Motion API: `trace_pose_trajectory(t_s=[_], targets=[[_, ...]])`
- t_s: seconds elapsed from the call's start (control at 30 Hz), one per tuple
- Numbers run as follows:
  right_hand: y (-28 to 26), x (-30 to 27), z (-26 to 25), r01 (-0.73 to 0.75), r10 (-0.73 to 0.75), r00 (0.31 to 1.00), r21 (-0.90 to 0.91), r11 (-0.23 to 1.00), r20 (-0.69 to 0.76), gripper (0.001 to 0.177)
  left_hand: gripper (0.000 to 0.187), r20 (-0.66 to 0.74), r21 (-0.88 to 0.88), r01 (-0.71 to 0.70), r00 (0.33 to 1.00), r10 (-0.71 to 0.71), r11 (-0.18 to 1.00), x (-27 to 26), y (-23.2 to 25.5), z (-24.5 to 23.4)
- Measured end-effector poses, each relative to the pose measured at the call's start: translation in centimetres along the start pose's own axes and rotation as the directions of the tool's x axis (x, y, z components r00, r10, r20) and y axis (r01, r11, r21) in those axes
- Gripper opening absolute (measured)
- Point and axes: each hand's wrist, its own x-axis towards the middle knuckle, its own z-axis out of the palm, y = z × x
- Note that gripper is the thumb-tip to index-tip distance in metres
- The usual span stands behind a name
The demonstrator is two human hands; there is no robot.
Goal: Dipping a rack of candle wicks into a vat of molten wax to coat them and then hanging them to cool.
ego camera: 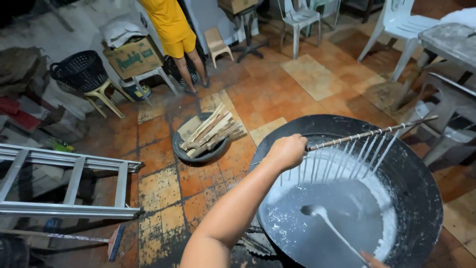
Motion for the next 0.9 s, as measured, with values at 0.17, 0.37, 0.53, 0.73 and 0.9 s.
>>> trace_pose_trajectory(t_s=[0.17, 0.37, 0.53, 0.73, 0.9], targets=[[1.2, -0.5, 4.7, -0.029, 0.052, 0.973, 0.108, 0.994, -0.224, 0.051, 0.019, -0.042, 0.016, -0.057, 0.997, 0.058, 0.998, 0.2, -0.1, 0.7], [5.2, -6.6, 11.8, -0.161, 0.285, 0.847, 0.294, 0.942, -0.449, 0.047, 0.022, 0.012, 0.048, -0.046, 0.999, 0.045, 0.998, 1.8, -1.4, 7.1], [3.2, -13.0, 10.6, 0.478, -0.229, 0.425, 0.002, 0.879, -0.875, 0.041, 0.022, 0.164, -0.045, 0.092, 0.983, -0.084, 0.995, -0.2, -0.2, 9.4], [3.1, -15.3, 10.5, 0.44, -0.013, 0.472, 0.223, 0.87, -0.881, 0.043, 0.024, 0.348, -0.162, 0.249, 0.92, -0.181, 0.955, -3.2, 2.3, 16.8], [3.5, -15.7, 10.2, 0.426, 0.063, 0.487, 0.299, 0.854, -0.871, 0.045, 0.02, 0.512, -0.197, 0.329, 0.838, -0.19, 0.924, -5.2, 4.5, 21.4]])
